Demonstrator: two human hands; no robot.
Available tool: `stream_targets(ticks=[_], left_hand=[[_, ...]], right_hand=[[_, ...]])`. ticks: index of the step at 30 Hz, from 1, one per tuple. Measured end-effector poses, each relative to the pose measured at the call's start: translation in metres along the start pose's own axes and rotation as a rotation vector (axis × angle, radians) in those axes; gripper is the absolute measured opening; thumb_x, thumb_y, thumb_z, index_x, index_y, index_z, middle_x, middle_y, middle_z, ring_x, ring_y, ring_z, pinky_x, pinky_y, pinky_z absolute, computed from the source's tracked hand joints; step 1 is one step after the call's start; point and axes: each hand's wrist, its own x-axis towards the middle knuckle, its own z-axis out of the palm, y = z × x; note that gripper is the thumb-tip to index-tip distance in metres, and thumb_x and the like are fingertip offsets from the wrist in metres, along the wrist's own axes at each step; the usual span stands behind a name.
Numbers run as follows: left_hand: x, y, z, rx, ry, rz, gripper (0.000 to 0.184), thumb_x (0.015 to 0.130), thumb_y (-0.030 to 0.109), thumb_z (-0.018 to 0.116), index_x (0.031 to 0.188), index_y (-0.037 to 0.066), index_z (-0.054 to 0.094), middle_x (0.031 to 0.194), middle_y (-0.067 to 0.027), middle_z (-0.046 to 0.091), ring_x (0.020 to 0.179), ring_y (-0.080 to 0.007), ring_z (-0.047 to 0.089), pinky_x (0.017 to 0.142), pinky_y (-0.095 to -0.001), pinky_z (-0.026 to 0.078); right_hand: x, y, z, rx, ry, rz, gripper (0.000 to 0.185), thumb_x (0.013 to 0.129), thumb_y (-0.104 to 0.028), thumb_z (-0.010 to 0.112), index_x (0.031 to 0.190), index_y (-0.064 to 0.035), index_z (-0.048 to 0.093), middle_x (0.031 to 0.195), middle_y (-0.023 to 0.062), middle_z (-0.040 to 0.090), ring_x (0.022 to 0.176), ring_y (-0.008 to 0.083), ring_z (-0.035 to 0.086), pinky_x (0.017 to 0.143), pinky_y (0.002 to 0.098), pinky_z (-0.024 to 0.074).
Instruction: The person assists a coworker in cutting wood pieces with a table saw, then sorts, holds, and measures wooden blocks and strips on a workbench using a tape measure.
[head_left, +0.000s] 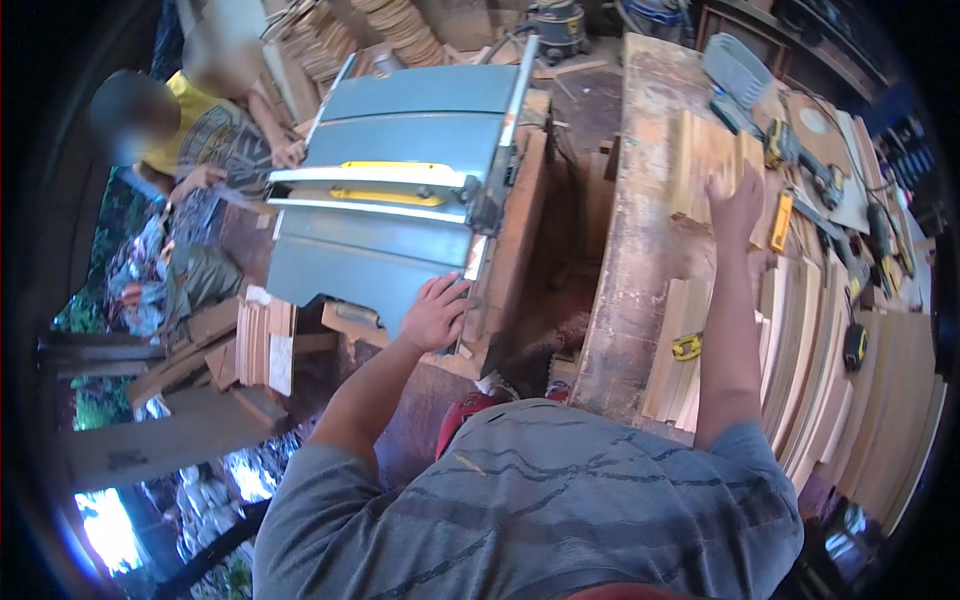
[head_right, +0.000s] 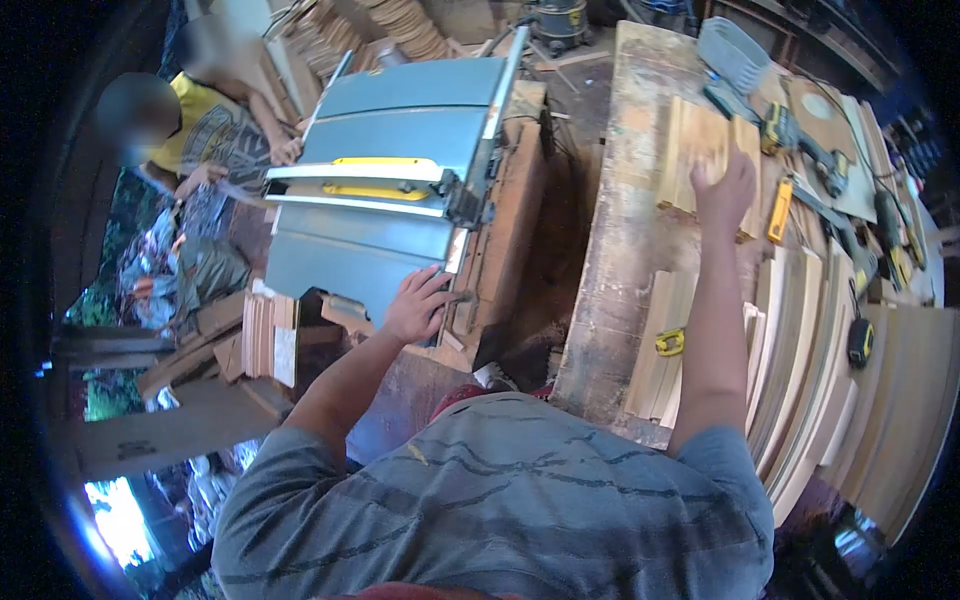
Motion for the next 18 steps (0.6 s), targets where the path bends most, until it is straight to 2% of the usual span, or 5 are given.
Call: stream_targets(ticks=[1,7,11,13,18], left_hand=[[-0.001,0.001,-0.001,-0.009,0.007,0.017,0.032,0.079,0.018,0.061,0.111,0.02,0.064,0.137,-0.005,0.051,0.136,-0.0295,0.038,0.112,-0.0481,0.029],[0.001,0.003,-0.002,0.006,0.007,0.021,0.032,0.079,0.018,0.061,0.111,0.02,0.064,0.135,-0.0047,0.053,0.135,-0.029,0.039,0.111,-0.0485,0.03],[-0.001,0.0,-0.001,0.005,0.012,0.007,0.032,0.079,0.017,0.061,0.111,0.019,0.064,0.136,-0.0052,0.052,0.135,-0.0298,0.04,0.11,-0.0495,0.031],[-0.001,0.0,0.0,-0.03,0.032,0.017,0.031,0.079,0.016,0.061,0.11,0.018,0.064,0.136,-0.0059,0.052,0.135,-0.0304,0.039,0.111,-0.0499,0.031],[-0.002,-0.002,0.003,-0.025,0.024,0.007,0.03,0.079,0.017,0.061,0.109,0.018,0.065,0.137,-0.0064,0.052,0.136,-0.0305,0.039,0.111,-0.0502,0.031]], right_hand=[[-0.007,-0.018,0.012,0.133,0.025,-0.052,0.062,0.081,-0.025,0.073,0.134,-0.002,0.049,0.13,0.0238,0.052,0.12,0.0392,0.05,0.103,0.0467,0.0408],[-0.052,-0.126,0.055,0.512,-0.613,-0.197,0.048,0.084,-0.027,0.069,0.124,-0.0039,0.058,0.122,0.0175,0.061,0.117,0.0349,0.054,0.102,0.0427,0.0423],[-0.075,-0.135,0.084,0.479,-0.63,-0.226,0.04,0.086,-0.027,0.067,0.119,-0.0048,0.06,0.114,0.016,0.064,0.111,0.0327,0.057,0.106,0.0421,0.0397],[-0.078,-0.14,0.075,0.183,-0.799,-0.307,0.034,0.087,-0.026,0.064,0.115,-0.0063,0.062,0.109,0.0141,0.067,0.108,0.0293,0.06,0.112,0.0421,0.0325],[-0.076,-0.14,0.077,0.188,-0.801,-0.291,0.027,0.089,-0.026,0.061,0.109,-0.0081,0.064,0.103,0.0118,0.068,0.104,0.0259,0.061,0.116,0.0418,0.0267]])
